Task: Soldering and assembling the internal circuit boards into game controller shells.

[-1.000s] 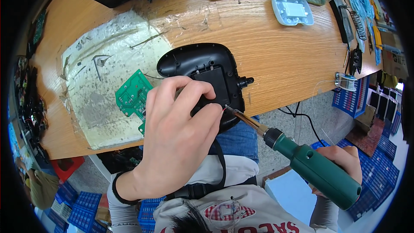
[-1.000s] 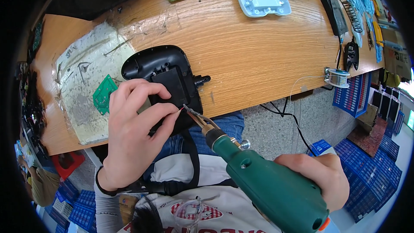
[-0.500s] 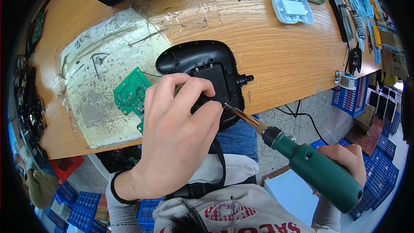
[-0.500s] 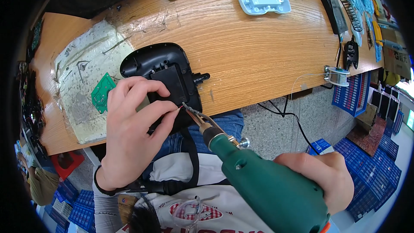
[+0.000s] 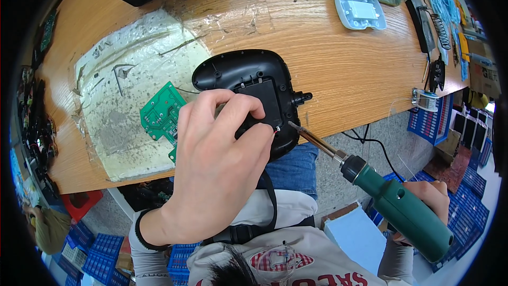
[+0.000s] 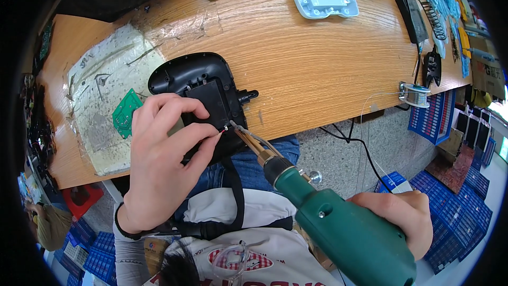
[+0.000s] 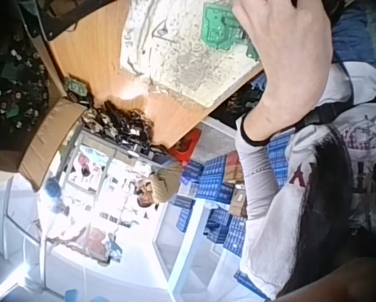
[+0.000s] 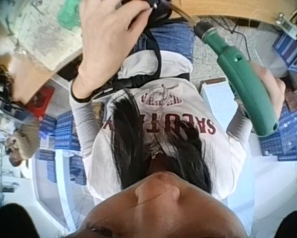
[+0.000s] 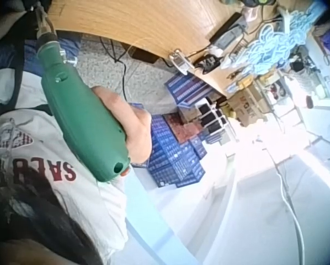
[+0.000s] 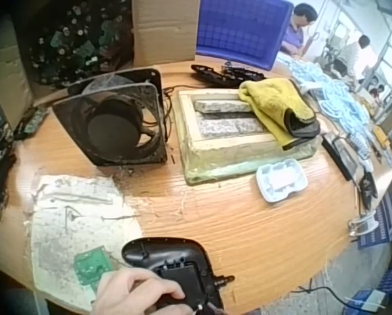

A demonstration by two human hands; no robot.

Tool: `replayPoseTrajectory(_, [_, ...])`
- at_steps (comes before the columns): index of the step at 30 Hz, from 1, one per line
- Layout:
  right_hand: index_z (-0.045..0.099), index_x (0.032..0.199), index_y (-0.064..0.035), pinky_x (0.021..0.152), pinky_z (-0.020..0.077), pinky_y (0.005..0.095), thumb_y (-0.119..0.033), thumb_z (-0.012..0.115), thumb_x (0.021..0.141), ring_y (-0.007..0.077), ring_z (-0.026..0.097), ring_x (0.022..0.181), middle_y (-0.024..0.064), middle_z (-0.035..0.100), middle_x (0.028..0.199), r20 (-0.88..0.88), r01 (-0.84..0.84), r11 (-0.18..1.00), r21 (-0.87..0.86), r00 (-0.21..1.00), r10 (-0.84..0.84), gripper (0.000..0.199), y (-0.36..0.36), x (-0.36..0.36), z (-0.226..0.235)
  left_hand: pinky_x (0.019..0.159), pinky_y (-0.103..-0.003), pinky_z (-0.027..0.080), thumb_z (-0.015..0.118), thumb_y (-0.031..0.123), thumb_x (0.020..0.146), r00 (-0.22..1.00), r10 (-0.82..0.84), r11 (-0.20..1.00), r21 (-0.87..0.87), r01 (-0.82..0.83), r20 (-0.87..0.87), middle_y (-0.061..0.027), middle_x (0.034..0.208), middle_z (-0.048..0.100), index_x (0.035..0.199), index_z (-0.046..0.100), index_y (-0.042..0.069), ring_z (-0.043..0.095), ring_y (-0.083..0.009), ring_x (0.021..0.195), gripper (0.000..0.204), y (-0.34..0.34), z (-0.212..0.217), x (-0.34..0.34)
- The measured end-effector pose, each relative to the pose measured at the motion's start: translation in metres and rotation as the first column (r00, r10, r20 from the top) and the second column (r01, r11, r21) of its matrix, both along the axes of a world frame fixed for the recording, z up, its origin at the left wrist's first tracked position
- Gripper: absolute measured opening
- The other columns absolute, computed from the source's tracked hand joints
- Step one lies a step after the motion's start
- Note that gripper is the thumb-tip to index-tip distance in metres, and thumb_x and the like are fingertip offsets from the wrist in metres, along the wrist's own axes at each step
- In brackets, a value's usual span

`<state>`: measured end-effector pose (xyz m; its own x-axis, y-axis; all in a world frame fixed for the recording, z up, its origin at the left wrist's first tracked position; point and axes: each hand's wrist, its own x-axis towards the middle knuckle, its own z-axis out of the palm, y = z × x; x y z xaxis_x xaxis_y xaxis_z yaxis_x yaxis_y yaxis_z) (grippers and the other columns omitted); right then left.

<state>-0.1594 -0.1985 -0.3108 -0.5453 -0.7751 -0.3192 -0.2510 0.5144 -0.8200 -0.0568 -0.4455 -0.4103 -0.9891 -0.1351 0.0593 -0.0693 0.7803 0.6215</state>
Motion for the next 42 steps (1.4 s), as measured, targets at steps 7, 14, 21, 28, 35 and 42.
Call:
replayPoseTrajectory(7, [0.061, 0.069, -0.0021, 0.050, 0.0339, 0.0305, -0.052, 0.064, 0.069, 0.0139, 0.045, 0.046, 0.0039, 0.059, 0.057, -0.513, 0.242, 0.949, 0.203, 0.851, -0.107, 0.049, -0.002, 0.018, -0.008, 0.073, -0.037, 0.037, 0.067, 0.003, 0.058, 0.999, -0.003, 0.999, -0.036, 0.002, -0.034, -0.0029, 0.091, 0.052, 0.069, 0.058, 0.005, 0.048, -0.0246, 0.090, 0.014, -0.002, -0.004, 0.002])
replayPoseTrajectory(14, [0.036, 0.113, -0.0014, 0.032, 0.0317, 0.0199, -0.040, 0.060, 0.081, 0.0080, 0.037, 0.033, 0.0024, 0.045, 0.052, 0.616, 0.439, 0.811, -0.387, 0.777, -0.127, 0.056, 0.031, -0.024, -0.070, 0.074, -0.037, 0.037, 0.067, 0.003, 0.059, 0.999, -0.013, 1.000, -0.018, 0.012, -0.043, -0.0031, 0.091, 0.052, 0.070, 0.059, 0.005, 0.048, -0.0249, 0.090, 0.014, 0.001, -0.001, 0.000])
replayPoseTrajectory(21, [0.032, 0.114, -0.0054, 0.031, 0.0342, 0.0193, -0.035, 0.053, 0.088, 0.0066, 0.038, 0.034, -0.0010, 0.038, 0.050, 0.763, 0.511, 0.658, -0.554, 0.627, 0.155, 0.045, -0.001, -0.030, -0.110, 0.074, -0.037, 0.037, 0.067, 0.003, 0.060, 1.000, -0.010, 1.000, -0.017, 0.009, -0.024, -0.0035, 0.091, 0.052, 0.071, 0.059, 0.005, 0.048, -0.0251, 0.090, 0.013, 0.001, 0.001, 0.001])
replayPoseTrajectory(28, [0.032, 0.113, -0.0059, 0.032, 0.0341, 0.0194, -0.036, 0.052, 0.088, 0.0067, 0.038, 0.035, -0.0009, 0.038, 0.051, 0.758, 0.518, 0.602, -0.607, 0.604, 0.245, 0.043, -0.021, -0.031, -0.128, 0.077, -0.037, 0.037, 0.069, 0.004, 0.061, 1.000, 0.003, 1.000, -0.006, -0.003, -0.005, -0.0040, 0.093, 0.053, 0.074, 0.060, 0.005, 0.048, -0.0249, 0.093, 0.016, -0.001, 0.007, -0.002])
replayPoseTrajectory(35, [0.036, 0.114, -0.0058, 0.035, 0.0338, 0.0216, -0.036, 0.053, 0.087, 0.0068, 0.038, 0.036, -0.0008, 0.039, 0.052, 0.781, 0.615, 0.486, -0.621, 0.535, 0.321, 0.044, -0.024, -0.030, -0.144, 0.099, -0.058, 0.022, 0.081, 0.034, 0.050, 0.969, -0.094, 0.993, -0.043, 0.107, 0.228, -0.0276, 0.139, 0.017, 0.136, 0.035, 0.024, 0.019, -0.0447, 0.127, 0.098, -0.014, 0.021, 0.003])
replayPoseTrajectory(42, [0.036, 0.113, -0.0083, 0.034, 0.0337, 0.0225, -0.037, 0.049, 0.089, 0.0075, 0.036, 0.036, -0.0025, 0.036, 0.051, 0.739, 0.594, 0.440, -0.673, 0.552, 0.385, 0.040, -0.026, -0.024, -0.150, 0.099, -0.051, 0.027, 0.079, 0.028, 0.056, 0.977, -0.080, 0.994, -0.052, 0.092, 0.195, -0.0298, 0.138, 0.020, 0.132, 0.041, 0.020, 0.028, -0.0439, 0.122, 0.085, -0.031, 0.018, 0.011])
